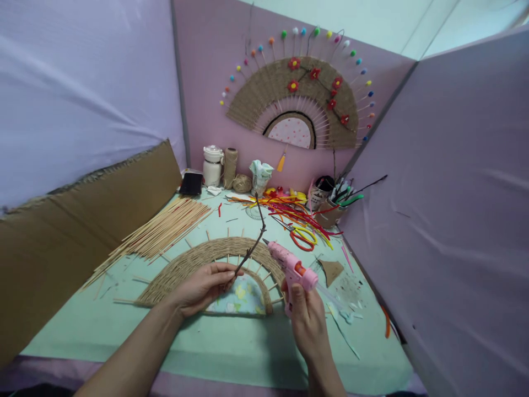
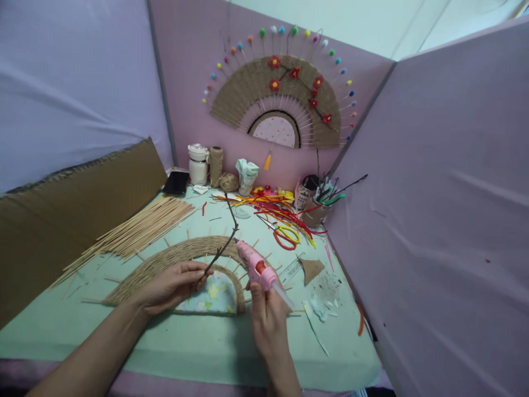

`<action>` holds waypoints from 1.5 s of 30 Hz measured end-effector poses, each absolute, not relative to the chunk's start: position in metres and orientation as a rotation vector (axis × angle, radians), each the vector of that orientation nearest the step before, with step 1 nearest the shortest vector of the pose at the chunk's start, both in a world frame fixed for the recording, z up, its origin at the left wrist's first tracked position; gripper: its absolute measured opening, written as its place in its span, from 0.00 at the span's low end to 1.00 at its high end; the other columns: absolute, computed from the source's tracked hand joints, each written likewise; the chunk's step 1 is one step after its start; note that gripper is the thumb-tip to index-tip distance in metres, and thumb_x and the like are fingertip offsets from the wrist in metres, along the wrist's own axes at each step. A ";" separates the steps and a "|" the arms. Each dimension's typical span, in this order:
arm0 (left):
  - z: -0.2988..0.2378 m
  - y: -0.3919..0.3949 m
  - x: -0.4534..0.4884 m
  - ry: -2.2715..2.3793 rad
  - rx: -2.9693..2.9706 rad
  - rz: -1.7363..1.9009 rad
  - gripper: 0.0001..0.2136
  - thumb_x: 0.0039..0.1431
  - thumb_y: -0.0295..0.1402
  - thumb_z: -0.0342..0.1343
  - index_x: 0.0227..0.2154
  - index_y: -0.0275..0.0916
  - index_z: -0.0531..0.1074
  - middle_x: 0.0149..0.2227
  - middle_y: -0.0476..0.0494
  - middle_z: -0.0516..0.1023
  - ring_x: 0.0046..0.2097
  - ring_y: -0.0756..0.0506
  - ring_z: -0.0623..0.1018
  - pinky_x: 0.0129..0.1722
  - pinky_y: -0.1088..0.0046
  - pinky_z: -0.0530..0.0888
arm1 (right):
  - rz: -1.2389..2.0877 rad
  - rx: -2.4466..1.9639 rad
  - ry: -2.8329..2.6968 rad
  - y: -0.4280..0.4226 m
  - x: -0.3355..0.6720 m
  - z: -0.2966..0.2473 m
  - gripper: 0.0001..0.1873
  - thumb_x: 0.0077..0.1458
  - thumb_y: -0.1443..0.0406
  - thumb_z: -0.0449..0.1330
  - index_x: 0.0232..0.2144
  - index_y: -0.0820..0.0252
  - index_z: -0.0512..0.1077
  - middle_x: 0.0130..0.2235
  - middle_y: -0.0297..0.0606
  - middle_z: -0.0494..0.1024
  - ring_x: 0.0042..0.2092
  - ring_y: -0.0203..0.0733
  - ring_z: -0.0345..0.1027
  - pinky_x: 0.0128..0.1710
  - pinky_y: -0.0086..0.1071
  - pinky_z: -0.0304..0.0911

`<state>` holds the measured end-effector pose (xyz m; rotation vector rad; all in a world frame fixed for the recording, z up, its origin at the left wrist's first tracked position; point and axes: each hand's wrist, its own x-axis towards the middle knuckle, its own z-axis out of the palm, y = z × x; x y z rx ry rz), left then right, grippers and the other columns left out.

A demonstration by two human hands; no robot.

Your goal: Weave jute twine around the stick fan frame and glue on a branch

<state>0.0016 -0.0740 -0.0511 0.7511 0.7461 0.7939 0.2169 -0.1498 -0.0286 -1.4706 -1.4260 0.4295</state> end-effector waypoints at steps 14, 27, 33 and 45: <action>-0.048 -0.073 0.002 0.703 0.618 0.871 0.12 0.42 0.28 0.68 0.32 0.30 0.79 0.27 0.45 0.74 0.28 0.55 0.69 0.31 0.81 0.66 | 0.573 -1.362 -1.556 -0.156 0.197 -0.035 0.24 0.61 0.49 0.44 0.36 0.60 0.70 0.31 0.39 0.72 0.31 0.40 0.65 0.31 0.31 0.60; -0.048 -0.072 0.003 0.708 0.616 0.878 0.12 0.41 0.27 0.68 0.32 0.30 0.79 0.27 0.44 0.74 0.28 0.55 0.69 0.30 0.80 0.65 | 0.431 -1.396 -1.602 -0.155 0.192 -0.039 0.25 0.61 0.48 0.43 0.30 0.59 0.68 0.29 0.38 0.71 0.30 0.41 0.64 0.30 0.32 0.60; -0.049 -0.072 0.003 0.702 0.621 0.879 0.11 0.42 0.27 0.68 0.32 0.31 0.79 0.27 0.44 0.74 0.28 0.55 0.69 0.30 0.80 0.66 | 0.403 -1.407 -1.606 -0.155 0.192 -0.040 0.25 0.61 0.48 0.43 0.31 0.59 0.69 0.29 0.39 0.72 0.30 0.41 0.65 0.30 0.32 0.60; -0.050 -0.072 0.003 0.700 0.605 0.870 0.11 0.43 0.26 0.67 0.32 0.30 0.78 0.27 0.44 0.74 0.27 0.55 0.69 0.29 0.80 0.65 | 0.456 -1.411 -1.621 -0.153 0.193 -0.039 0.23 0.61 0.49 0.44 0.33 0.61 0.68 0.32 0.40 0.71 0.34 0.42 0.65 0.34 0.33 0.61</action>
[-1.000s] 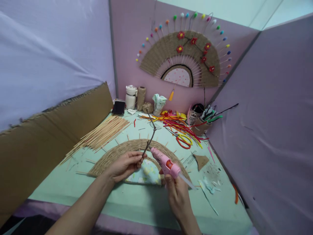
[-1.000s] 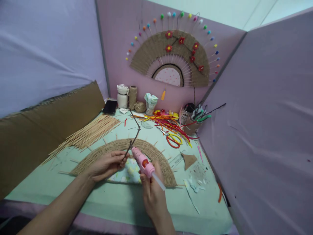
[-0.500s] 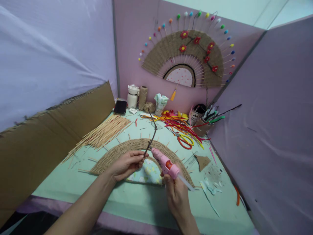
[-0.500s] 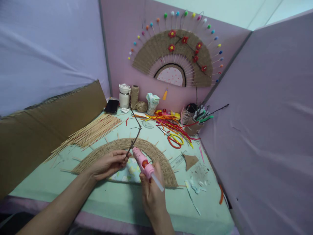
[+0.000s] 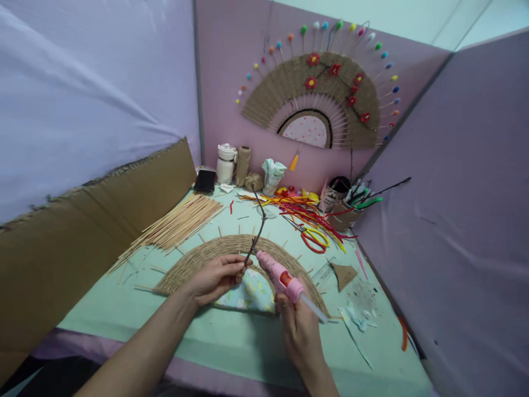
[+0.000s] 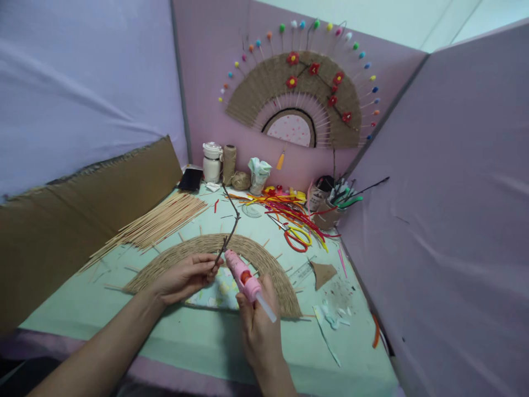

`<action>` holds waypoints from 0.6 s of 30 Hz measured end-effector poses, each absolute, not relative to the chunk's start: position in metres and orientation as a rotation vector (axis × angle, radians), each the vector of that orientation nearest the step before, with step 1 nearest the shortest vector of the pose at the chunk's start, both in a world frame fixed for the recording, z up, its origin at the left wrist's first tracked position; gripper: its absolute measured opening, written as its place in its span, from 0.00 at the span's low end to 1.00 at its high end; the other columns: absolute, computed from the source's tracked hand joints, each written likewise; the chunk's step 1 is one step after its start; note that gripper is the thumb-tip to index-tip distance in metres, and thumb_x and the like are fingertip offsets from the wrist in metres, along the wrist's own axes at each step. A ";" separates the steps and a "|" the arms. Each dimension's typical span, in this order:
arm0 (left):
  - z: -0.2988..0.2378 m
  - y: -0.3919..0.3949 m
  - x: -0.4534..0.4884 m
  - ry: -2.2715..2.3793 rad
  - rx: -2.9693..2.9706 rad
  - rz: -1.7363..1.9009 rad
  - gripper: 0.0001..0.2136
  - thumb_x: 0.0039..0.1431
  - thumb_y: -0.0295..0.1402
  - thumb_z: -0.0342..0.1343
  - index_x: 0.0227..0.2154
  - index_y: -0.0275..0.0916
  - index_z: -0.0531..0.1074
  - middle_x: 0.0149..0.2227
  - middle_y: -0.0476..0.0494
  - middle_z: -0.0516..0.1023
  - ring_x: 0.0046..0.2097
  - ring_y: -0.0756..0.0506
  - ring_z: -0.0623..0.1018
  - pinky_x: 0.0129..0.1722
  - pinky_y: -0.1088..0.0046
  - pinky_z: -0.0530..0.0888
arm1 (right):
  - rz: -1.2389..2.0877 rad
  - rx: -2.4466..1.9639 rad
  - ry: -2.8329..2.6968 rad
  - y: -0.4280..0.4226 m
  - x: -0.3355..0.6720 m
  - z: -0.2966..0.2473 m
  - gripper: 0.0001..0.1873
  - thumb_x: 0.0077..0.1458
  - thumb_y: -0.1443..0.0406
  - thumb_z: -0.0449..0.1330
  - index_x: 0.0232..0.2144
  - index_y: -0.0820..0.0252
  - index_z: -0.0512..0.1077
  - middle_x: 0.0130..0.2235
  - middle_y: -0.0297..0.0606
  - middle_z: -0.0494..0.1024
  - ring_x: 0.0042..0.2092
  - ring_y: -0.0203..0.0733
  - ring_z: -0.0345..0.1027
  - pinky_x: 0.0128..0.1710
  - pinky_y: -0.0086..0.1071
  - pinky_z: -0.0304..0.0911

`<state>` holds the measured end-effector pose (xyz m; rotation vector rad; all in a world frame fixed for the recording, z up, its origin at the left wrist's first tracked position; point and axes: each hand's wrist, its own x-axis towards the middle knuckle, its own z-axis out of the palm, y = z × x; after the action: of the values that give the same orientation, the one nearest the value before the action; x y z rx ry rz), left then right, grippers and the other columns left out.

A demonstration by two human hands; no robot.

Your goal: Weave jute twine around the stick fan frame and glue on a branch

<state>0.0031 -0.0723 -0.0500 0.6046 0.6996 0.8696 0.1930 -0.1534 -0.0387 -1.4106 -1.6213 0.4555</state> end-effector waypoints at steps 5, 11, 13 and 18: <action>-0.049 -0.073 0.003 0.695 0.604 0.877 0.12 0.42 0.27 0.68 0.32 0.30 0.78 0.27 0.45 0.74 0.27 0.55 0.69 0.29 0.80 0.65 | 0.461 -1.399 -1.622 -0.153 0.193 -0.037 0.25 0.61 0.48 0.44 0.34 0.61 0.69 0.32 0.41 0.72 0.34 0.43 0.65 0.34 0.33 0.61; -0.049 -0.072 0.003 0.683 0.620 0.875 0.11 0.43 0.27 0.68 0.32 0.30 0.78 0.27 0.45 0.73 0.28 0.55 0.69 0.30 0.80 0.65 | 0.463 -1.396 -1.651 -0.153 0.193 -0.039 0.22 0.61 0.51 0.45 0.36 0.60 0.69 0.33 0.41 0.73 0.36 0.43 0.66 0.37 0.34 0.62; -0.048 -0.073 0.004 0.686 0.622 0.877 0.11 0.42 0.27 0.68 0.32 0.30 0.78 0.26 0.45 0.73 0.27 0.55 0.69 0.29 0.80 0.65 | 0.479 -1.393 -1.660 -0.153 0.193 -0.039 0.21 0.61 0.51 0.45 0.38 0.60 0.70 0.34 0.41 0.73 0.37 0.44 0.67 0.38 0.34 0.63; -0.047 -0.073 0.004 0.704 0.624 0.899 0.11 0.42 0.28 0.68 0.31 0.31 0.78 0.26 0.46 0.73 0.27 0.55 0.69 0.29 0.80 0.65 | 0.483 -1.398 -1.643 -0.156 0.195 -0.038 0.22 0.61 0.51 0.47 0.39 0.60 0.71 0.36 0.43 0.74 0.38 0.45 0.67 0.38 0.36 0.63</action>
<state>0.0037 -0.0730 -0.0469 0.6244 0.7040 0.8994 0.1953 -0.1565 -0.0380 -1.3975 -1.6434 0.4825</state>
